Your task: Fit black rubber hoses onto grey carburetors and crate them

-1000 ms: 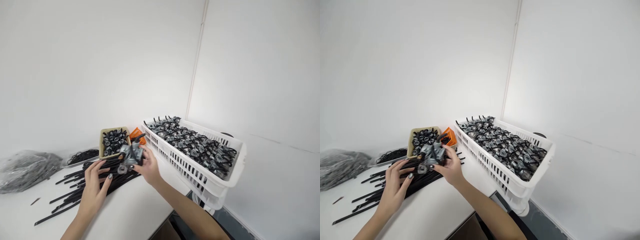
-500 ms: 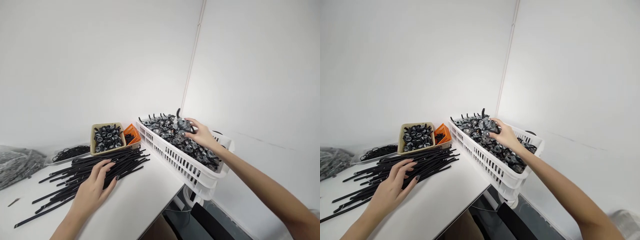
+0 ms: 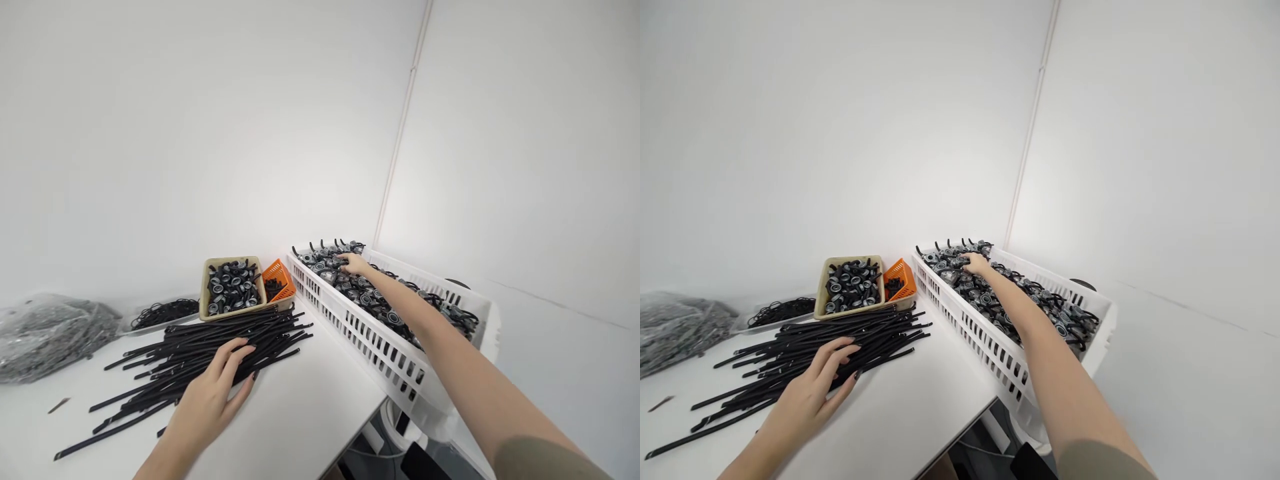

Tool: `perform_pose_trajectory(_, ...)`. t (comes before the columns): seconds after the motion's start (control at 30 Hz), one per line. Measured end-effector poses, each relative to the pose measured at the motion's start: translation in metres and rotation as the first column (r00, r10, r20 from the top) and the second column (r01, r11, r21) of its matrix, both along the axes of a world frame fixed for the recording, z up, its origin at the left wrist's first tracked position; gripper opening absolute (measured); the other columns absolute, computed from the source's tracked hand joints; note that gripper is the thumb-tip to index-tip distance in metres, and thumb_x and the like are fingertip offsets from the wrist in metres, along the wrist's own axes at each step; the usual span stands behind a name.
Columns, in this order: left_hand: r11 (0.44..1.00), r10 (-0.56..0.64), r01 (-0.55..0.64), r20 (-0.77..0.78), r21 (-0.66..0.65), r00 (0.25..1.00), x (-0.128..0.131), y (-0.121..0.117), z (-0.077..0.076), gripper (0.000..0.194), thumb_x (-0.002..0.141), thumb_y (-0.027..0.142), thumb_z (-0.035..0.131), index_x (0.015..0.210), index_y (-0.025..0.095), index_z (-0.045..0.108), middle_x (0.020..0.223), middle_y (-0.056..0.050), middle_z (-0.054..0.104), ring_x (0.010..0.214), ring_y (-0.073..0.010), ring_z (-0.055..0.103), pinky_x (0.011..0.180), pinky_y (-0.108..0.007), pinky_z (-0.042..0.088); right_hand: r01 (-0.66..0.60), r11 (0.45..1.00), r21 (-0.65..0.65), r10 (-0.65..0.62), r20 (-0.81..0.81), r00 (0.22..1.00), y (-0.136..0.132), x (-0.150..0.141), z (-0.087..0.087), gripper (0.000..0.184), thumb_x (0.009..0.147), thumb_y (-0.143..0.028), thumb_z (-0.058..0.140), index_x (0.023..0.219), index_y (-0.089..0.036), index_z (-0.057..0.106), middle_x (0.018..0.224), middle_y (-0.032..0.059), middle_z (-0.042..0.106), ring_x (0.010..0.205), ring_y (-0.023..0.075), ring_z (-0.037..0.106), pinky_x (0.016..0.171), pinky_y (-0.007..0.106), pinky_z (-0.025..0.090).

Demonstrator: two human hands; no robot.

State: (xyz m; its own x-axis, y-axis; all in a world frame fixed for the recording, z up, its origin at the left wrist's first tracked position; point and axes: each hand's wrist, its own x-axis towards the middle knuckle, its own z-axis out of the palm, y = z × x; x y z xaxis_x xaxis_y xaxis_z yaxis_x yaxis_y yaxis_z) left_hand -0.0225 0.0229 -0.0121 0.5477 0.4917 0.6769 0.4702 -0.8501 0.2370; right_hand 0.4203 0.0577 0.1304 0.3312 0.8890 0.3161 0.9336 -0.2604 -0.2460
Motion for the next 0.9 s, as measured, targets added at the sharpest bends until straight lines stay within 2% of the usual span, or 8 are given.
perform_pose_trajectory(0.1, 1.0, -0.007, 0.007, -0.004, -0.007, 1.0, 0.003, -0.004, 0.002, 0.029, 0.096, 0.037, 0.04, 0.122, 0.028, 0.048, 0.132, -0.006, 0.051, 0.074, -0.0138, 0.068, 0.06, -0.027, 0.057, 0.047, 0.998, 0.04, -0.046, -0.029, 0.999, 0.012, 0.012, -0.013, 0.042, 0.084, -0.026, 0.065, 0.126, -0.022, 0.062, 0.121, 0.0078, 0.068, 0.107, 0.0238, 0.065, 0.095, 0.032, 0.047)
perform_pose_trajectory(0.23, 1.0, -0.007, 0.007, -0.011, -0.003, 1.0, 0.007, -0.007, 0.003, 0.028, 0.096, 0.036, 0.04, 0.121, 0.028, 0.049, 0.131, -0.007, 0.051, 0.081, -0.0154, 0.069, 0.064, -0.028, 0.058, 0.095, 0.993, 0.071, -0.091, -0.059, 0.994, 0.028, 0.018, -0.026, 0.034, 0.093, -0.033, 0.058, 0.123, -0.017, 0.057, 0.123, 0.0099, 0.06, 0.105, 0.0222, 0.062, 0.089, 0.043, 0.053)
perform_pose_trajectory(0.4, 0.999, -0.042, 0.043, -0.075, 0.012, 0.996, 0.007, -0.009, 0.003, 0.029, 0.095, 0.034, 0.042, 0.122, 0.028, 0.048, 0.131, -0.007, 0.051, 0.079, -0.0153, 0.069, 0.064, -0.028, 0.058, 0.108, 0.988, 0.114, -0.098, -0.089, 0.991, 0.041, 0.016, -0.034, 0.033, 0.094, -0.033, 0.057, 0.122, -0.017, 0.057, 0.123, 0.0098, 0.059, 0.104, 0.0218, 0.062, 0.087, 0.043, 0.054)
perform_pose_trajectory(0.53, 0.999, -0.034, 0.033, -0.069, -0.019, 0.997, 0.003, -0.007, 0.001, 0.028, 0.095, 0.034, 0.041, 0.122, 0.028, 0.048, 0.131, -0.007, 0.051, 0.084, -0.016, 0.069, 0.067, -0.028, 0.059, 0.021, 0.99, 0.141, -0.006, -0.108, 0.994, 0.035, 0.022, -0.037, 0.033, 0.094, -0.033, 0.057, 0.122, -0.016, 0.056, 0.123, 0.0098, 0.059, 0.103, 0.0218, 0.062, 0.086, 0.043, 0.054)
perform_pose_trajectory(0.63, 0.998, -0.019, 0.015, -0.07, -0.055, 0.997, 0.002, -0.005, 0.0, 0.028, 0.096, 0.034, 0.04, 0.123, 0.028, 0.047, 0.132, -0.007, 0.05, 0.082, -0.0153, 0.069, 0.066, -0.028, 0.059, -0.065, 0.985, 0.163, 0.085, -0.117, 0.989, 0.024, 0.03, -0.04, 0.032, 0.09, -0.027, 0.061, 0.12, -0.017, 0.059, 0.125, 0.0096, 0.061, 0.111, 0.023, 0.06, 0.095, 0.042, 0.05)
perform_pose_trajectory(0.77, 0.997, -0.019, 0.012, -0.091, -0.072, 0.996, 0.002, -0.004, -0.001, 0.028, 0.096, 0.034, 0.04, 0.123, 0.028, 0.046, 0.132, -0.007, 0.049, 0.076, -0.0139, 0.068, 0.068, -0.029, 0.058, -0.127, 0.977, 0.172, 0.151, -0.134, 0.979, 0.014, 0.037, -0.041, 0.044, 0.08, -0.016, 0.066, 0.124, -0.018, 0.059, 0.133, 0.0098, 0.06, 0.124, 0.0258, 0.055, 0.107, 0.04, 0.042)
perform_pose_trajectory(0.9, 0.997, -0.023, 0.016, -0.098, -0.077, 0.995, 0.002, -0.005, 0.0, 0.028, 0.096, 0.033, 0.04, 0.123, 0.028, 0.046, 0.132, -0.007, 0.049, 0.069, -0.0122, 0.066, 0.065, -0.029, 0.058, -0.133, 0.977, 0.167, 0.159, -0.153, 0.975, 0.008, 0.036, -0.039, 0.053, 0.078, -0.016, 0.066, 0.13, -0.018, 0.055, 0.135, 0.0136, 0.059, 0.121, 0.027, 0.058, 0.102, 0.041, 0.045)
